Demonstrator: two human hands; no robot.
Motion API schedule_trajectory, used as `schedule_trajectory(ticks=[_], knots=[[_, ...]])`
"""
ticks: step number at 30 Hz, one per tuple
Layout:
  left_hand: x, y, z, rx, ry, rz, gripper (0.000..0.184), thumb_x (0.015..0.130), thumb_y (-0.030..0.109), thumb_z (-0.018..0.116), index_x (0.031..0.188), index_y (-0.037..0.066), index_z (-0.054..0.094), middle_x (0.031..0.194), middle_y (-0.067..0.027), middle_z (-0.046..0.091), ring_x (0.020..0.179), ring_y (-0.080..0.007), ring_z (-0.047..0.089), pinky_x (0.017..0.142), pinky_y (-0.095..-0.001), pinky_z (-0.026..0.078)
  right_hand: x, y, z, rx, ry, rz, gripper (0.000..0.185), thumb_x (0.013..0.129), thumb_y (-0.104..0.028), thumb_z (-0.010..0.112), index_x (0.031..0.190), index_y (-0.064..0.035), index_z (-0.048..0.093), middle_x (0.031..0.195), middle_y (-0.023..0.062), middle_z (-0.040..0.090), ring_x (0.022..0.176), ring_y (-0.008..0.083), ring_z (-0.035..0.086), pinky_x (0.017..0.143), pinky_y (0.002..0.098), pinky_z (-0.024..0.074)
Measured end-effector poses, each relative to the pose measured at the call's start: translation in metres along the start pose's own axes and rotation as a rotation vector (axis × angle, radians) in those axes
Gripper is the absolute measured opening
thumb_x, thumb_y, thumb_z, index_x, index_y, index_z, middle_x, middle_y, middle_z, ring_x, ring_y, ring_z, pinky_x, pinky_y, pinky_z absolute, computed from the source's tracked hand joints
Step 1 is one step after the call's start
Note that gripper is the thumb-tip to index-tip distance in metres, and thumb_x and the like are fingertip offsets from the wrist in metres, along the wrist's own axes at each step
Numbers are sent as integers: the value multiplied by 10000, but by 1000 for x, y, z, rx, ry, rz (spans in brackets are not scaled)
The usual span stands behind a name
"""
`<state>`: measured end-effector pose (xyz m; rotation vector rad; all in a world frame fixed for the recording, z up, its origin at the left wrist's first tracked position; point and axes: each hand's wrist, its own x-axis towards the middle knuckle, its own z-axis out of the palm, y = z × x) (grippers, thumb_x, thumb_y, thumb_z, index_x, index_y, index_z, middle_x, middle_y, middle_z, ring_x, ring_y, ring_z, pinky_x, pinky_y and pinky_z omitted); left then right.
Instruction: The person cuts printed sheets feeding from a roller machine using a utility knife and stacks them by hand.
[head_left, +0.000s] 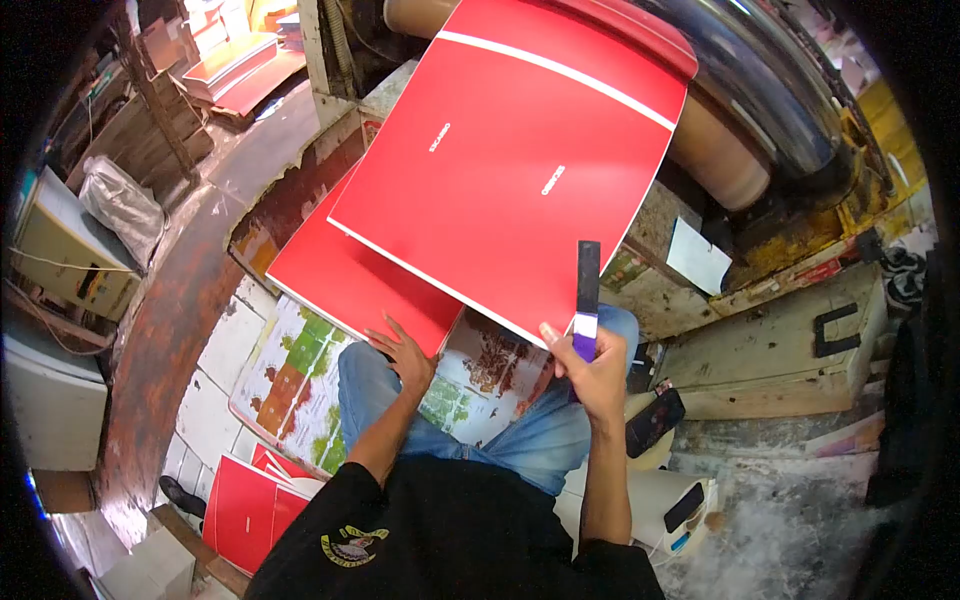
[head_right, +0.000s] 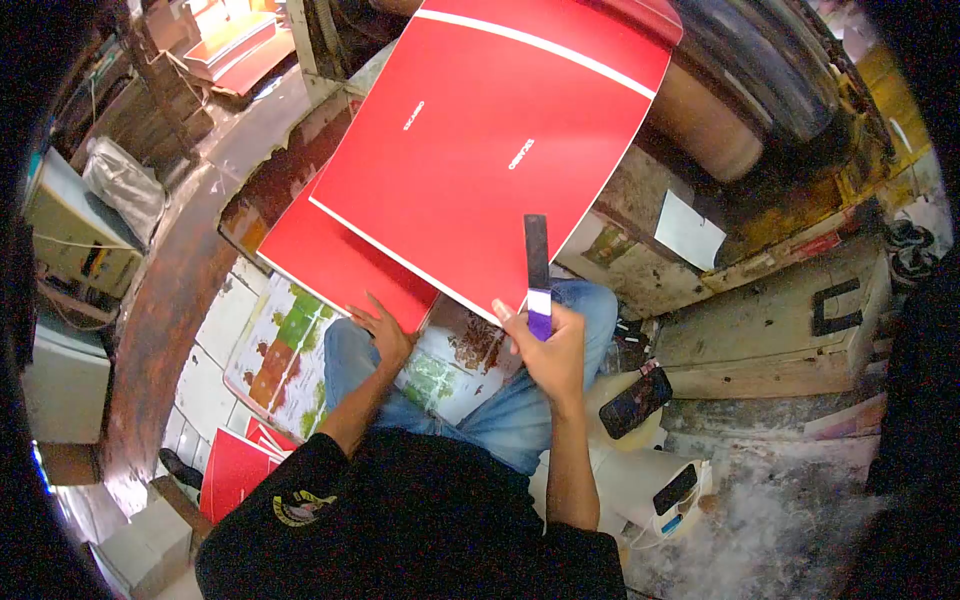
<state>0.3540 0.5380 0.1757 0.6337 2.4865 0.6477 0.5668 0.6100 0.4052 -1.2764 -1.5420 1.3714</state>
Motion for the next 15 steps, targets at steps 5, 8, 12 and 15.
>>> schedule_trajectory(ticks=[5, 8, 12, 15], knots=[[34, -64, 71, 148, 268, 342, 1423, 531, 146, 916, 1498, 108, -127, 1451, -378, -247, 1376, -562, -105, 1066, -682, 210, -19, 10, 7, -3, -42, 38, 306, 827, -203, 755, 615, -61, 585, 521, -32, 538, 460, 24, 457, 437, 204, 320], [29, -68, 79, 65, 274, 344, 1403, 552, 109, 891, 1498, 123, -146, 1465, -358, -246, 1373, -565, -117, 1060, -699, 179, -31, 4, 8, -44, -55, 80, 316, 826, -226, 756, 613, -65, 586, 518, -33, 536, 459, 21, 453, 434, 211, 320], [36, -55, 58, 62, 86, 135, 1310, 623, 149, 845, 1501, 103, -125, 1468, -356, -245, 1372, -559, -133, 1078, -686, 165, -52, 9, 11, -91, -89, 153, 322, 818, -243, 764, 617, -64, 587, 514, -33, 540, 457, 28, 460, 431, 221, 330], [63, -97, 99, 379, 423, 277, 1148, 734, 222, 753, 1510, 96, -84, 1478, -379, -171, 1372, -553, -141, 1077, -704, 89, -55, 7, 16, -163, -103, 179, 308, 814, -238, 768, 633, -59, 596, 518, -24, 554, 458, 36, 478, 435, 216, 342]])
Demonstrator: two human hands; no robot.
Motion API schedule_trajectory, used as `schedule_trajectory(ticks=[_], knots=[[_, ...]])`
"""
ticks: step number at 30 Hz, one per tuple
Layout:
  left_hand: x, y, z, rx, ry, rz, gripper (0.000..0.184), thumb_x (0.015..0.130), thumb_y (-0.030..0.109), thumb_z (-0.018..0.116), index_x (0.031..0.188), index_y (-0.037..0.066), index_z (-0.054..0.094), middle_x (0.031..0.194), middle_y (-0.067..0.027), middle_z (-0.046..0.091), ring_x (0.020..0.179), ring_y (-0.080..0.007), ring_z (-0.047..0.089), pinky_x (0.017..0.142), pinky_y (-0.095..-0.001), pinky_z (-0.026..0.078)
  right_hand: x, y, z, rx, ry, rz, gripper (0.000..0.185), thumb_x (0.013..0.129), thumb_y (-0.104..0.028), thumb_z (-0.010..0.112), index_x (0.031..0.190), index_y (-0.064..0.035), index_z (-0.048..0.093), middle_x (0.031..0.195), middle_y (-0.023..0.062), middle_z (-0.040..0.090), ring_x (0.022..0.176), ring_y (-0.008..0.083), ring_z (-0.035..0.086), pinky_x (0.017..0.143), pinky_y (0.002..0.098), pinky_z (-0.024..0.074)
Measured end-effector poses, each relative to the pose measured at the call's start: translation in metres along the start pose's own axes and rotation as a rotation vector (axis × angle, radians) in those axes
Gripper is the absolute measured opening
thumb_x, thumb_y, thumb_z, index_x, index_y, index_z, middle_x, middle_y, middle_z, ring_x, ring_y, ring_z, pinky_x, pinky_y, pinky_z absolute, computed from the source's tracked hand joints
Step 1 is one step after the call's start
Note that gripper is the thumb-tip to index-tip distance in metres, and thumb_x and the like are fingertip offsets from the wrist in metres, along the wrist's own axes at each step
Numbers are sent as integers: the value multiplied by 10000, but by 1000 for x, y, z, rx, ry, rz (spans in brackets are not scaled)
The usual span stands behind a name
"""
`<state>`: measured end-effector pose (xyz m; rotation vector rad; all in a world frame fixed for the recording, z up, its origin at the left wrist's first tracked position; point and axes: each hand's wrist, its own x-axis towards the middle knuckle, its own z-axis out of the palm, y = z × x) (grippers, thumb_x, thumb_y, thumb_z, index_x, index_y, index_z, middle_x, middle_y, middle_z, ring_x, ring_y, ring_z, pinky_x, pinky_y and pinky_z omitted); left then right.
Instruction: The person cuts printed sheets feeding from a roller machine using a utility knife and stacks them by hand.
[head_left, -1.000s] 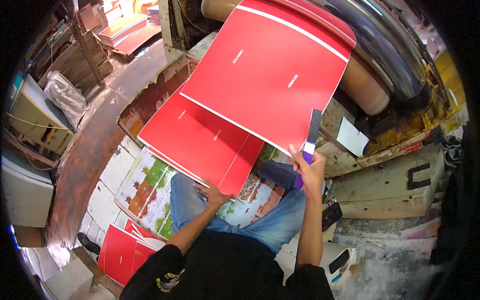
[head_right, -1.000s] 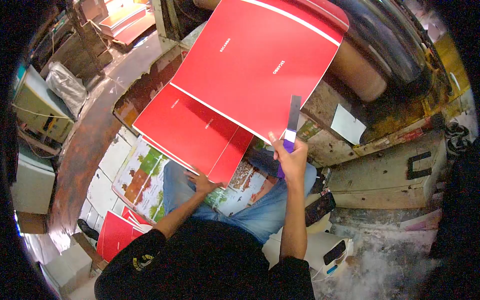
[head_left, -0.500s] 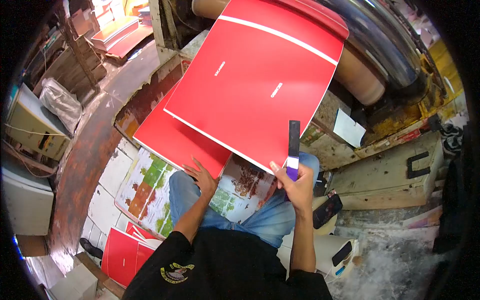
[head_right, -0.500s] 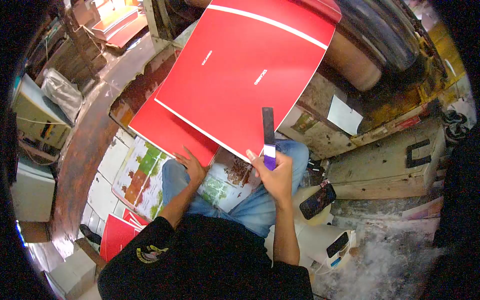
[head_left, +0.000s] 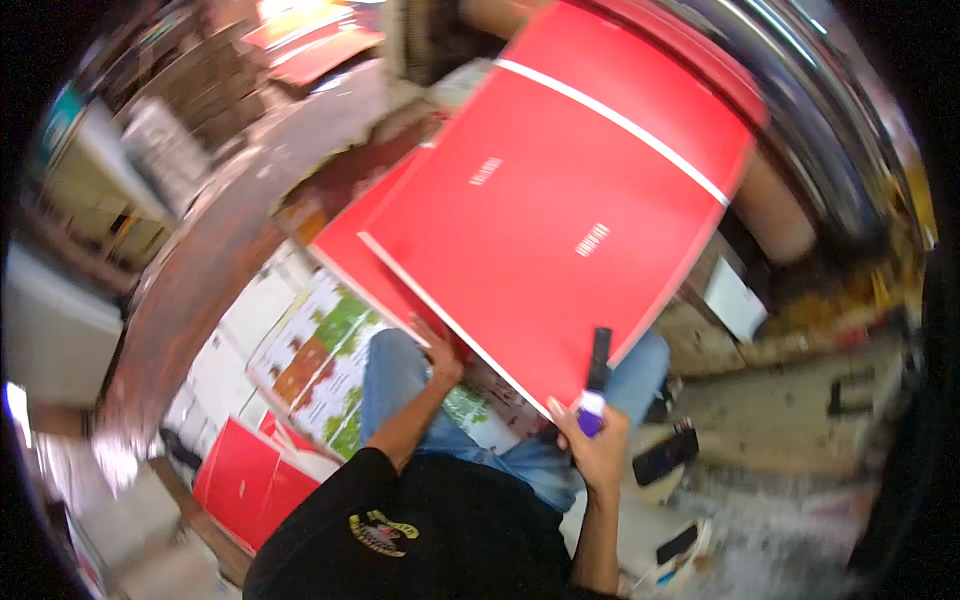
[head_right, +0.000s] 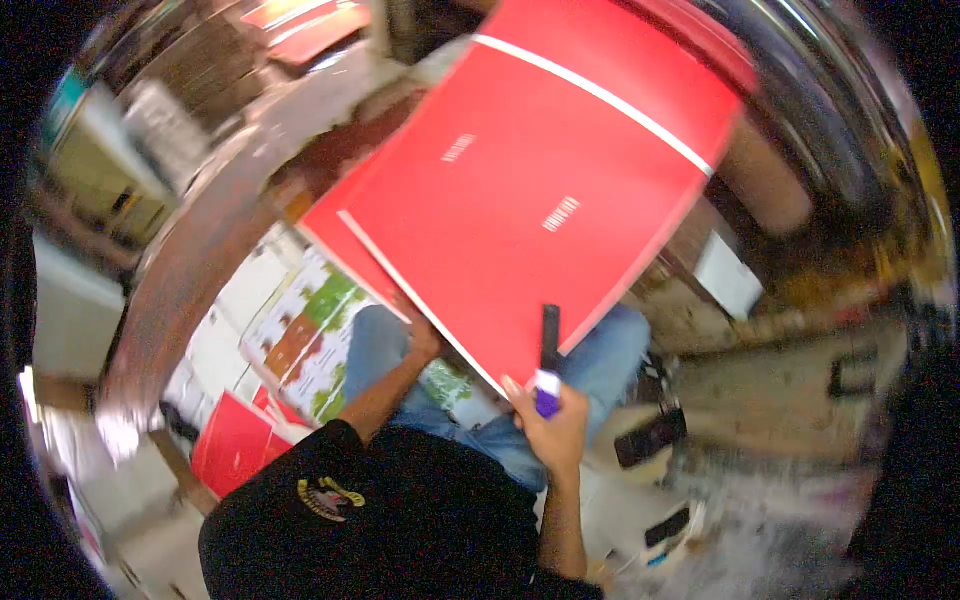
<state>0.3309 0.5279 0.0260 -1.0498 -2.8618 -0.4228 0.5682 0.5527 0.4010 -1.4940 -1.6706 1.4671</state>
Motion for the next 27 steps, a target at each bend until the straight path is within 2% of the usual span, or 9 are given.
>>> schedule_trajectory(ticks=[4, 6, 9, 12, 16, 19, 21, 24, 27], knots=[[45, -24, -69, -715, 160, -158, 984, 837, 216, 661, 1468, -76, -35, 1478, -408, -70, 1399, -524, -63, 1153, -564, 31, -10, -1, 6, 37, 10, 25, 320, 806, -215, 775, 607, -71, 568, 503, -18, 546, 433, 33, 452, 421, 209, 314], [98, -61, -46, -718, 389, -642, 1044, 861, 500, 609, 1438, -149, 30, 1497, -385, -2, 1435, -438, -27, 1178, -463, 44, -18, -7, 11, 27, 8, 84, 320, 798, -204, 782, 598, -70, 570, 495, -16, 544, 426, 35, 453, 420, 208, 310], [171, -125, 11, -1639, -9, -960, 971, 889, 655, 428, 1463, -75, 143, 1536, -248, 142, 1398, -404, 202, 1156, -424, 205, -29, -15, 16, 30, -16, 97, 325, 788, -186, 790, 583, -68, 568, 491, -14, 545, 425, 37, 462, 422, 206, 313], [154, -122, -48, -1902, -122, -645, 773, 944, 617, 344, 1414, 4, 363, 1366, -153, 502, 1211, -259, 526, 1059, -366, 392, -38, -11, 24, 69, -50, 112, 318, 783, -171, 794, 578, -64, 575, 494, -13, 548, 427, 39, 467, 428, 205, 322], [69, -71, -174, -2523, -369, -589, 953, 890, 708, 338, 1455, -54, 245, 1498, -204, 304, 1379, -305, 308, 1167, -387, 191, -43, 8, 37, 85, -186, 117, 286, 799, -200, 787, 623, -49, 621, 527, -16, 571, 457, 36, 496, 445, 208, 377], [24, -11, -257, -2614, -759, -246, 887, 890, 620, 492, 1432, -51, 284, 1432, -220, 395, 1315, -313, 410, 1117, -422, 308, -50, 21, 34, 38, -330, 135, 265, 825, -269, 766, 737, -33, 685, 586, -12, 609, 504, 32, 525, 454, 204, 393], [12, -14, -260, -1755, -652, -408, 728, 876, 374, 669, 1378, -45, 349, 1306, -192, 518, 1186, -288, 544, 978, -403, 472, -53, 25, 21, 90, -439, 202, 252, 833, -277, 756, 802, -34, 698, 623, -9, 626, 517, 32, 532, 458, 205, 404], [-6, -23, -286, -1760, -612, -498, 605, 832, 118, 729, 1319, -27, 402, 1179, -148, 588, 1051, -245, 622, 835, -336, 552, -36, 6, -36, 37, -945, 236, 265, 880, -263, 696, 987, -20, 695, 770, 42, 699, 554, 47, 576, 468, 194, 451], [-29, -40, -304, -1592, -575, -496, 551, 852, 60, 692, 1314, -20, 404, 1160, -163, 583, 1033, -240, 619, 823, -335, 557, 2, 21, -97, 145, -454, -24, 211, 923, -214, 620, 958, -14, 677, 765, 87, 700, 474, 52, 554, 405, 199, 424]])
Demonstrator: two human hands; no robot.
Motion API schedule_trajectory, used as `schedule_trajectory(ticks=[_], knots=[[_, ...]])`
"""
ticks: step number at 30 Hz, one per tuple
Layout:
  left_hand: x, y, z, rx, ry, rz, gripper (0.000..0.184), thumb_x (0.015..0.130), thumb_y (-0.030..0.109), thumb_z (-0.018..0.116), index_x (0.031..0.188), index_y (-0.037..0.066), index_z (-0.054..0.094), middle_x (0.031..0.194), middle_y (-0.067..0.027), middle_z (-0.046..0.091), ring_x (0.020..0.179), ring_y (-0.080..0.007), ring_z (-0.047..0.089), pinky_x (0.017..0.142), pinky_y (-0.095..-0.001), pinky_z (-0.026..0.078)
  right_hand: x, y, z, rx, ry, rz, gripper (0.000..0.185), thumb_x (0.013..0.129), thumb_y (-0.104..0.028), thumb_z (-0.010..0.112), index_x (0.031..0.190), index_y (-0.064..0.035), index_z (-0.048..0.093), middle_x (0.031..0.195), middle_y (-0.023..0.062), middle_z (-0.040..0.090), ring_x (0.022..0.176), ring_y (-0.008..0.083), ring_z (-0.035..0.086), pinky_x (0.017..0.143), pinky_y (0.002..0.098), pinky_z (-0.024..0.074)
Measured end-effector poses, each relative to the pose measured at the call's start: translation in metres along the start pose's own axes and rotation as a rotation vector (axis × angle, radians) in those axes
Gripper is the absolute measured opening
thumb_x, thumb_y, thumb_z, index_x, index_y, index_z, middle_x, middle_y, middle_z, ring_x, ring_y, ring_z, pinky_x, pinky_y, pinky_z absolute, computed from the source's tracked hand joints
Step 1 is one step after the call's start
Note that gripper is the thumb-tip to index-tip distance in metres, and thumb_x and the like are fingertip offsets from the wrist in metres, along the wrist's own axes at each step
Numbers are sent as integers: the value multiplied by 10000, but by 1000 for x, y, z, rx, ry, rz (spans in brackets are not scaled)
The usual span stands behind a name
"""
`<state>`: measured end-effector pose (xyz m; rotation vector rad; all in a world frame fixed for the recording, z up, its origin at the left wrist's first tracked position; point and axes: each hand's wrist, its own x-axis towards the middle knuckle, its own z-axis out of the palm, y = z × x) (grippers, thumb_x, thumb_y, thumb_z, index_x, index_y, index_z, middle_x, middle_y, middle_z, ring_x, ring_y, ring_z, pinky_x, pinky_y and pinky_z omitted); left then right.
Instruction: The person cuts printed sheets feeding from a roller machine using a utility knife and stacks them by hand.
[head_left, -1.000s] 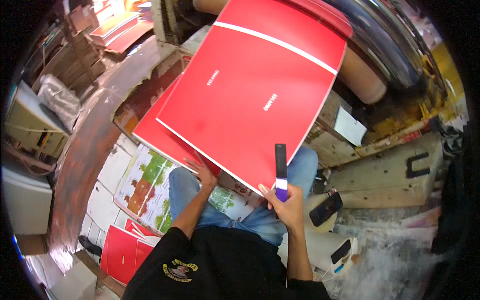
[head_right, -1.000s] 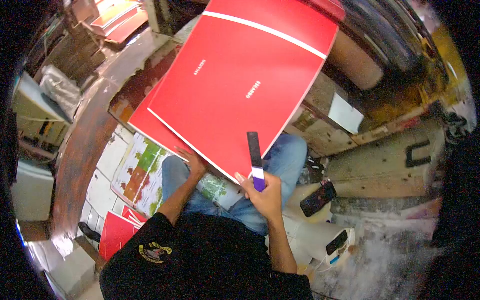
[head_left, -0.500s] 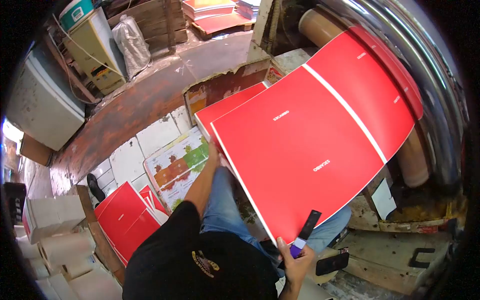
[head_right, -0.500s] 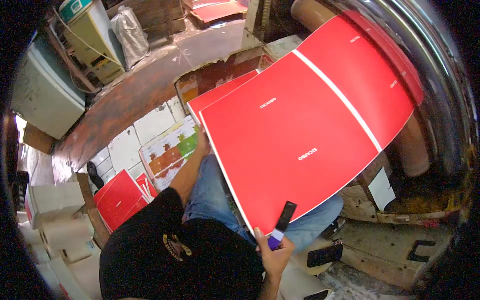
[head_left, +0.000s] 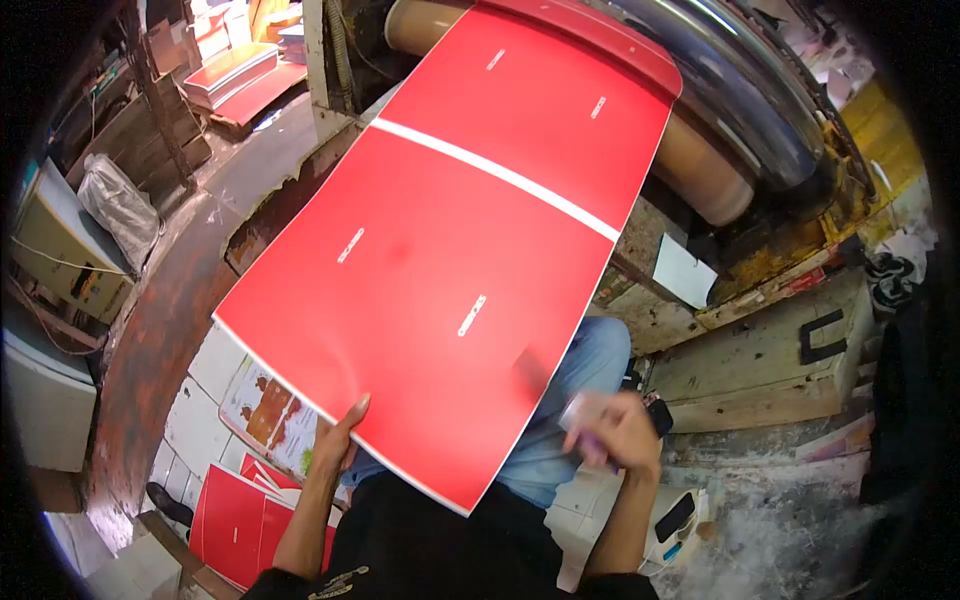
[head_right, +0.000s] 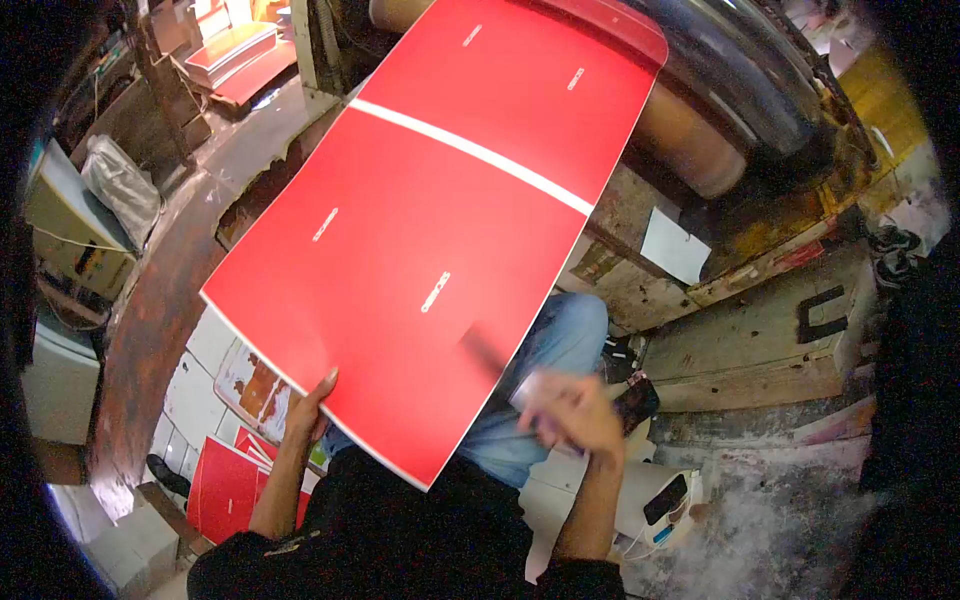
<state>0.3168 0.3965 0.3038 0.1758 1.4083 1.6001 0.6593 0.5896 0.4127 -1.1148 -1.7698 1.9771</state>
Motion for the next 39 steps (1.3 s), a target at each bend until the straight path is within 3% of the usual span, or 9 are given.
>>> schedule_trajectory(ticks=[3, 15, 17, 18, 21, 25, 32, 36, 39], knots=[[-24, 6, -4, -69, 19, 47, 524, 853, 38, 678, 1301, -26, 414, 1180, -178, 578, 1044, -267, 618, 863, -381, 547, 60, -22, -30, 0, 720, -250, 317, 970, -275, 552, 1112, -6, 641, 711, 64, 647, 433, 55, 494, 365, 202, 344], [-43, 30, -51, -158, 41, -37, 516, 858, -25, 631, 1320, -18, 401, 1224, -182, 551, 1120, -289, 589, 933, -411, 531, 115, 31, -40, 66, 625, -105, 324, 910, -166, 632, 1158, 42, 612, 773, 123, 675, 461, 110, 518, 409, 263, 399], [-41, 29, -62, -173, 54, -30, 535, 854, -31, 628, 1331, -14, 386, 1224, -183, 549, 1118, -297, 591, 933, -412, 533, 125, 37, -46, -781, 1117, -552, 294, 871, -87, 652, 1142, 25, 622, 921, 162, 674, 639, 204, 617, 526, 326, 486], [-37, 25, -76, -187, 68, -91, 548, 853, -27, 632, 1338, -9, 379, 1229, -183, 545, 1122, -297, 587, 934, -414, 530, 132, 26, -50, -935, 1090, -794, 373, 779, -6, 681, 1147, -45, 641, 1099, 163, 634, 888, 295, 636, 697, 370, 529], [-36, 24, -88, -196, 73, -95, 571, 850, -20, 644, 1350, -1, 370, 1244, -178, 538, 1134, -290, 577, 936, -415, 523, 149, 9, -64, -1183, 747, -684, 482, 703, 21, 689, 1161, -120, 648, 1220, 134, 582, 1037, 322, 602, 790, 361, 528], [-29, 0, -114, -63, 67, 58, 607, 838, -3, 679, 1361, 13, 371, 1255, -154, 538, 1147, -261, 563, 941, -416, 510, 181, -6, -97, -1109, 376, -748, 378, 676, 40, 684, 1041, -56, 697, 928, 144, 697, 738, 247, 668, 638, 331, 516], [-57, 2, -217, 213, 264, -193, 585, 849, -13, 657, 1356, 11, 366, 1203, -149, 589, 1085, -279, 611, 907, -416, 550, 191, -47, -86, -781, 514, -524, 141, 747, -41, 671, 878, -34, 724, 638, 229, 541, 438, 269, 472, 476, 350, 361], [1, -41, -186, -114, 397, -71, 506, 842, -59, 649, 1299, -12, 439, 1181, -178, 597, 1072, -285, 616, 924, -399, 547, 181, -47, -62, -814, 482, -608, 150, 736, -46, 669, 876, -35, 721, 656, 224, 572, 471, 293, 529, 495, 359, 391], [83, -59, -136, -176, 245, 41, 441, 838, -33, 674, 1238, -26, 489, 1183, -178, 600, 1062, -274, 619, 912, -401, 546, 171, -45, -50, -846, 510, -653, 199, 750, 28, 654, 933, -11, 723, 655, 174, 648, 579, 168, 646, 545, 300, 466]])
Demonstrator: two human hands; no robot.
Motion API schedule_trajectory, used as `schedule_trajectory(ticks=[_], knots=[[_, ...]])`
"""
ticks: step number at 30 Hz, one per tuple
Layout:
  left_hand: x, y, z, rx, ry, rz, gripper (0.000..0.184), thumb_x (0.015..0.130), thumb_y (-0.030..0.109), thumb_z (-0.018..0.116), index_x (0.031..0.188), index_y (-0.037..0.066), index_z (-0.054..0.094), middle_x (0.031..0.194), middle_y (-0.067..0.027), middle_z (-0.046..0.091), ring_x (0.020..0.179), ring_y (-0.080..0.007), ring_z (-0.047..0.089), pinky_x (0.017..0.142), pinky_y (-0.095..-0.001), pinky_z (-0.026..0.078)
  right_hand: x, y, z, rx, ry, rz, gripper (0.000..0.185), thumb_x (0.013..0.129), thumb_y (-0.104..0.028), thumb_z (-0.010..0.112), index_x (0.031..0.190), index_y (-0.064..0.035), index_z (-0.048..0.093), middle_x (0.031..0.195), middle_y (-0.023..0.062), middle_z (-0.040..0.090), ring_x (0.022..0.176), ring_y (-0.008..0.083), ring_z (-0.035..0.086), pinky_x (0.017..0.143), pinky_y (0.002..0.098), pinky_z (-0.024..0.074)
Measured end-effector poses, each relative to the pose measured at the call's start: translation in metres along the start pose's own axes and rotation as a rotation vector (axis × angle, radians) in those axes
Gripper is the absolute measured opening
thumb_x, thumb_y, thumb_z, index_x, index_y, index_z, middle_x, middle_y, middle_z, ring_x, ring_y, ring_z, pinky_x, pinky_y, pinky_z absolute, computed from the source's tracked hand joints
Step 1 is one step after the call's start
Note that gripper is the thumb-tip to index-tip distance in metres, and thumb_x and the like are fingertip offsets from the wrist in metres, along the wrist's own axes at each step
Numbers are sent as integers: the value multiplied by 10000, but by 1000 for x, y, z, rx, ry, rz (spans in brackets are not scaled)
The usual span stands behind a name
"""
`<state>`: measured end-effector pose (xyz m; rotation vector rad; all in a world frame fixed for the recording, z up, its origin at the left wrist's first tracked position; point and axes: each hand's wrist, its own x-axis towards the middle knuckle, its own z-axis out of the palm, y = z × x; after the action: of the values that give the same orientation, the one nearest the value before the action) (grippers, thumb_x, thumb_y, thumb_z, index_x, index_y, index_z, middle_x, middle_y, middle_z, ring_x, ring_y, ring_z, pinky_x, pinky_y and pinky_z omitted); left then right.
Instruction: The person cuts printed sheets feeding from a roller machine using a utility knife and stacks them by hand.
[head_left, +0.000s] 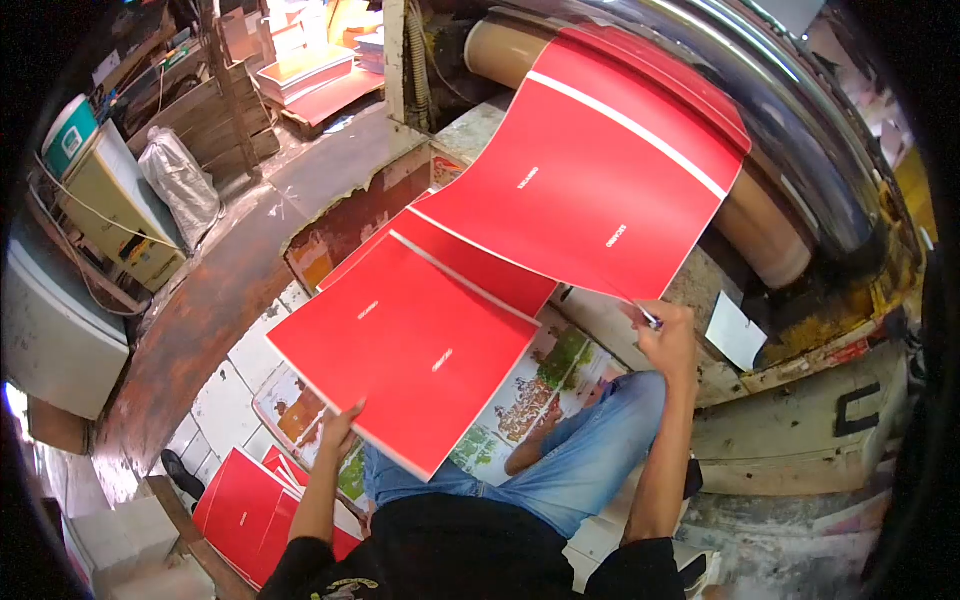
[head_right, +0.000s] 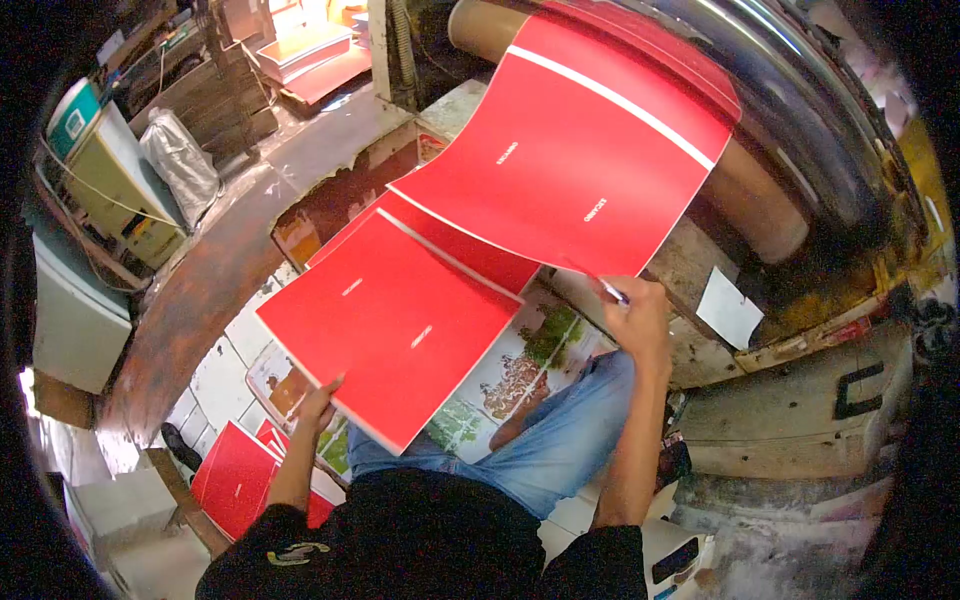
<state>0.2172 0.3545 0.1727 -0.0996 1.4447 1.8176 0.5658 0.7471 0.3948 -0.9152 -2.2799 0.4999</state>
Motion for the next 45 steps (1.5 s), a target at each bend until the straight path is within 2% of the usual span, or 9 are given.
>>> schedule_trajectory(ticks=[2, 10, 17, 19, 22, 26, 29, 35, 45], knots=[[50, -23, 31, -91, 88, 92, 426, 825, -91, 633, 1221, -23, 494, 1138, -165, 612, 993, -264, 634, 864, -396, 557, -11, -14, -4, 15, 31, -27, 243, 689, -17, 622, 908, -47, 724, 773, 203, 655, 662, 331, 658, 582, 374, 479], [193, -102, 101, -124, 326, 357, 317, 719, -145, 525, 1018, -43, 508, 950, -147, 611, 775, -239, 633, 713, -390, 569, -71, -45, -17, 148, 58, 24, 260, 695, 24, 617, 925, -28, 727, 858, 164, 702, 757, 310, 689, 671, 358, 524], [123, -74, 134, 608, 663, 884, 615, 742, 72, 771, 1239, -55, 431, 1202, -159, 543, 1046, -269, 573, 921, -374, 493, -115, -71, -1, 254, 47, 17, 343, 655, 39, 594, 963, -36, 727, 938, 158, 711, 836, 275, 703, 747, 340, 554], [50, -33, 171, 626, 215, 880, 743, 783, 300, 786, 1310, -51, 398, 1307, -186, 483, 1183, -302, 496, 1033, -396, 403, -127, -79, 7, 239, 24, -33, 378, 641, 50, 588, 987, -24, 720, 955, 159, 711, 835, 273, 705, 744, 335, 562], [-54, 26, 227, -768, -860, -78, 714, 934, 393, 584, 1382, -98, 322, 1376, -210, 452, 1296, -298, 417, 1109, -423, 311, -144, -89, 12, 190, -56, -21, 348, 696, -39, 650, 1038, -70, 703, 1037, 136, 697, 873, 273, 693, 774, 352, 565], [-22, 15, 212, -152, -487, -113, 533, 914, 146, 636, 1346, -30, 380, 1319, -150, 505, 1213, -255, 509, 1028, -431, 436, -141, -88, 3, 195, -139, -118, 384, 707, -175, 775, 1057, -41, 692, 972, 119, 704, 829, 235, 698, 727, 349, 567], [-45, 16, 209, -75, -473, -25, 540, 891, 11, 625, 1360, -17, 359, 1310, -154, 504, 1203, -252, 519, 1029, -400, 448, -114, -58, -41, 761, -792, 349, 466, 776, -144, 792, 1206, -51, 640, 853, 94, 711, 560, 83, 637, 484, 200, 506], [-73, 14, 170, -94, -400, -18, 533, 890, -4, 621, 1358, -7, 365, 1297, -148, 513, 1180, -254, 544, 1014, -372, 469, -15, 63, -45, 658, 364, 497, 382, 951, -248, 583, 1210, 33, 598, 748, 80, 642, 463, 62, 512, 385, 201, 370], [-95, 29, 140, -58, -338, -60, 482, 895, -2, 606, 1328, -19, 396, 1241, -181, 567, 1122, -277, 599, 950, -391, 524, -14, 101, -6, 330, 329, 488, 227, 912, -161, 598, 1072, -15, 666, 666, 80, 626, 514, 129, 577, 434, 275, 420]])
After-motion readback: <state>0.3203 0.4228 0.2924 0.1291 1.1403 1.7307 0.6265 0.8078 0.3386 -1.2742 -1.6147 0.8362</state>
